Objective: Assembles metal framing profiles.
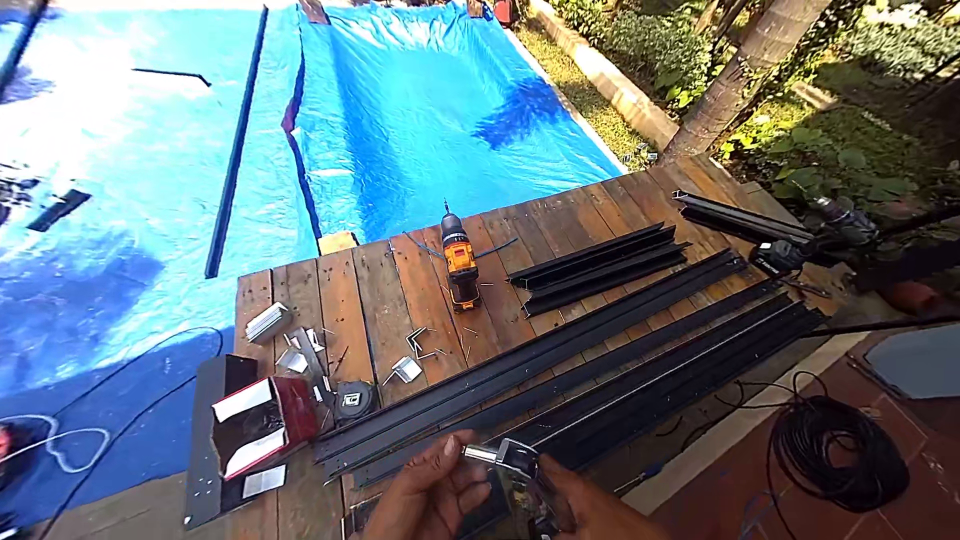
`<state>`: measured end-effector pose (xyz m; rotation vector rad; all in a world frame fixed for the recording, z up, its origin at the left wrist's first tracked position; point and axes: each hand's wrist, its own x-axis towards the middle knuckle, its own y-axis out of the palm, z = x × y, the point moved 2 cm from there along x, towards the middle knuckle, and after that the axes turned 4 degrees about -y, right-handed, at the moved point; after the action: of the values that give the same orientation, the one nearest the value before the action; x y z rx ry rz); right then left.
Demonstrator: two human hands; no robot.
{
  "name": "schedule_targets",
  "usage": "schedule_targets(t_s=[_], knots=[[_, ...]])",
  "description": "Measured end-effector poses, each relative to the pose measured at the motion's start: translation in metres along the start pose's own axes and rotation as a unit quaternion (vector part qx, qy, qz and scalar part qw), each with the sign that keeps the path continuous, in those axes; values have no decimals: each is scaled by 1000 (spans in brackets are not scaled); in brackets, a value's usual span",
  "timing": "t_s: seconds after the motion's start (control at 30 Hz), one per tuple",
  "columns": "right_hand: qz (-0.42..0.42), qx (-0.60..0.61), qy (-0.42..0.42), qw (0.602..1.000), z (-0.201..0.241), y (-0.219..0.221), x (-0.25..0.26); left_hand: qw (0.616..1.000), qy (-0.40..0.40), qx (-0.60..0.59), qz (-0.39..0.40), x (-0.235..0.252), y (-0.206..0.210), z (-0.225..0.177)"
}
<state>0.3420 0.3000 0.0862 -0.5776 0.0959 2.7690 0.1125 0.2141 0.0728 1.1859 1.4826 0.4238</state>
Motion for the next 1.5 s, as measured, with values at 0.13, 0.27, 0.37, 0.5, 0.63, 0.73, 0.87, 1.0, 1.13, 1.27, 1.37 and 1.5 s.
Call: schedule_targets(t_s=[0.13, 0.27, 0.37, 0.5, 0.63, 0.73, 0.87, 1.0, 1.13, 1.27, 1.37, 1.5], knots=[[-53, 94, 103, 989, -22, -37, 32, 971, 72, 105, -203, 32, -4, 24], [-182, -82, 207, 958, -8, -142, 87, 927, 79, 208, -301, 15, -35, 48], [-244, -276, 262, 892, -7, -235, 148, 898, 70, 232, -368, -9, -62, 68], [-279, -459, 208, 817, -20, -322, 230, 827, 60, 248, -501, -44, -92, 109], [-295, -506, 190, 788, -49, -358, 278, 774, 36, 277, -569, -70, -112, 144], [-285, -509, 193, 789, -62, -361, 286, 745, 32, 275, -607, -82, -128, 151], [-265, -517, 198, 789, -59, -359, 277, 703, 41, 307, -640, -83, -155, 123], [-318, -505, 88, 798, -30, -309, 233, 668, 46, 361, -649, -69, -185, 69], [-251, -508, -90, 819, -57, -193, 161, 653, 47, 403, -640, -44, -212, 25], [-92, -550, -39, 829, -125, -86, 123, 655, 5, 458, -600, -22, -233, 7], [-78, -558, 33, 825, -149, -59, 124, 646, -50, 490, -583, -24, -235, 7], [-95, -569, 48, 816, -161, -45, 116, 661, -64, 504, -553, -39, -236, 12]])
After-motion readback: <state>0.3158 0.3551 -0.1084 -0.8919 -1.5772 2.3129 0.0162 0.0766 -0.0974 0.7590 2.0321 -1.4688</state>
